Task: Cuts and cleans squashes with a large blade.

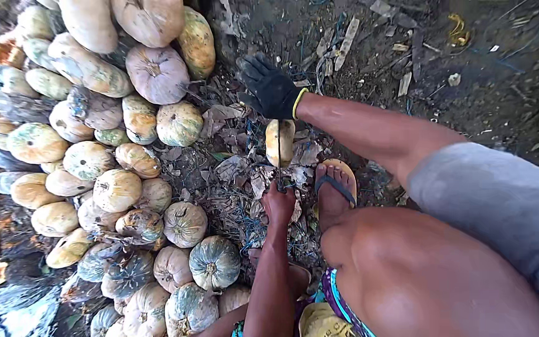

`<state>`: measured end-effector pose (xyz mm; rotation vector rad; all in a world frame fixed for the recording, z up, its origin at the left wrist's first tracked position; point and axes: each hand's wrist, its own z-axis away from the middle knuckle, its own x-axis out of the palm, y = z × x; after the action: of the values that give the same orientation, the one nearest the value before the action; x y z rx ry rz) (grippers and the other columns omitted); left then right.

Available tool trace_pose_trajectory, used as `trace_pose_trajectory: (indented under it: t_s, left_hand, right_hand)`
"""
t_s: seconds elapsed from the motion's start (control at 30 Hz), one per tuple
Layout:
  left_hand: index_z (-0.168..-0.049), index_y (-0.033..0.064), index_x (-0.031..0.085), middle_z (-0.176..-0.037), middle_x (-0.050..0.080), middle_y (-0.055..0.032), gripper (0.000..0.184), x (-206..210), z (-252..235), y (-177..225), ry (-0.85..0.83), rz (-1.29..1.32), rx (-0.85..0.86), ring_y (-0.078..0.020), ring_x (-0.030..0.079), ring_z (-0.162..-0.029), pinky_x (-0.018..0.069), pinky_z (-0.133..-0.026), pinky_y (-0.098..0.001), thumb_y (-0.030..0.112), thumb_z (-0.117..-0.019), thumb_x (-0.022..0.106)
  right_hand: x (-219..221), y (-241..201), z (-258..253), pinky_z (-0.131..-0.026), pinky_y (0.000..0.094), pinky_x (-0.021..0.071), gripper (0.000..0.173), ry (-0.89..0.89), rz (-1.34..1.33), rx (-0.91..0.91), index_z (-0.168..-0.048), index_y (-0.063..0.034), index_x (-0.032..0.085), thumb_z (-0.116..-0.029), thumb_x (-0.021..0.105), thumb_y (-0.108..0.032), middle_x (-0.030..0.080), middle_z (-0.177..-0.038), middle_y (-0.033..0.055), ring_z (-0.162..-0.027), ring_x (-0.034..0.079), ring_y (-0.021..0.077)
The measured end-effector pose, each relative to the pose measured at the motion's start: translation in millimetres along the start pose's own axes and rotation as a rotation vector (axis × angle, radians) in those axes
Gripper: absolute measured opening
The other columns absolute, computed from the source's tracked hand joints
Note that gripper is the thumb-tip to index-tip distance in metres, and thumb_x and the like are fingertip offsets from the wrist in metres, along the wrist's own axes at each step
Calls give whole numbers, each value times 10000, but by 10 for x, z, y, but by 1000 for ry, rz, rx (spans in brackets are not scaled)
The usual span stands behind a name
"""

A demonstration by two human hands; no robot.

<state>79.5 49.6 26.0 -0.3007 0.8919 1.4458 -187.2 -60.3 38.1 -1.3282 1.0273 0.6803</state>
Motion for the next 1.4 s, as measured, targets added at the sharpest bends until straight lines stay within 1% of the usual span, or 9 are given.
trace_pose_trajectory:
  t_s: [0.17,0.27,0.33,0.5,0.67,0.77,1.17,1.3,1.4]
  left_hand:
    - [-1183,74,713,-876,741,-119,310,68,54,-49,58,48,9,-291,726,-811,571,-760,-526,249,-935,648]
    - [-1177,44,712,-872,740,-135,305,39,-95,152,101,62,28,-303,729,-812,574,-756,-528,227,-940,653]
    - [-1201,35,697,-907,744,-150,319,-9,-288,328,110,41,47,-313,735,-857,577,-797,-538,233,-955,650]
    - [-1271,47,653,-961,741,-165,372,106,-491,364,55,69,48,-323,731,-915,573,-841,-537,234,-950,663]
    - [-1157,24,668,-837,685,-112,265,133,150,-8,-33,242,-1,-235,674,-747,561,-711,-461,172,-937,673]
    - [-1121,37,686,-825,697,-94,241,231,530,-183,-2,256,4,-211,679,-724,565,-694,-435,159,-914,682]
    - [-993,-3,705,-714,680,-50,186,-153,528,120,439,223,313,-92,645,-597,547,-578,-290,135,-871,682]
    - [-1198,53,691,-874,733,-124,303,-92,263,94,89,51,40,-281,721,-805,570,-755,-509,213,-945,643]
    - [-1222,68,683,-873,738,-127,312,-4,192,98,97,-1,5,-306,730,-825,569,-762,-534,230,-959,636]
  right_hand:
    - [-181,-11,426,-1250,460,308,479,569,-492,344,-1417,16,574,-1091,362,-264,488,-1535,210,-1473,417,311]
    - [50,16,847,-1150,441,435,542,326,-800,781,-1463,-23,518,-1125,273,-368,578,-1442,179,-1355,546,235]
    - [273,-4,888,-1088,502,492,577,172,-940,847,-1496,-72,486,-1115,263,-444,596,-1412,178,-1289,599,253]
    - [450,-4,787,-1202,421,392,587,244,-854,722,-1550,-53,415,-1110,340,-435,485,-1549,167,-1423,490,226]
    - [561,-198,1199,-1200,456,384,520,256,-784,538,-1518,-37,452,-1077,457,-312,445,-1575,181,-1452,451,280]
    - [612,-224,1231,-1210,418,373,520,198,-873,639,-1468,-20,530,-1124,267,-309,522,-1511,187,-1423,483,249]
    - [563,-296,1188,-1193,426,387,516,202,-896,682,-1434,-28,566,-1123,305,-346,556,-1470,196,-1397,511,255]
    - [514,-369,1206,-1226,451,336,525,116,-736,639,-1456,7,531,-1132,256,-302,525,-1496,223,-1440,463,310]
    - [519,-342,1213,-1256,442,285,509,116,-665,588,-1505,21,472,-1131,263,-255,465,-1548,246,-1484,405,343]
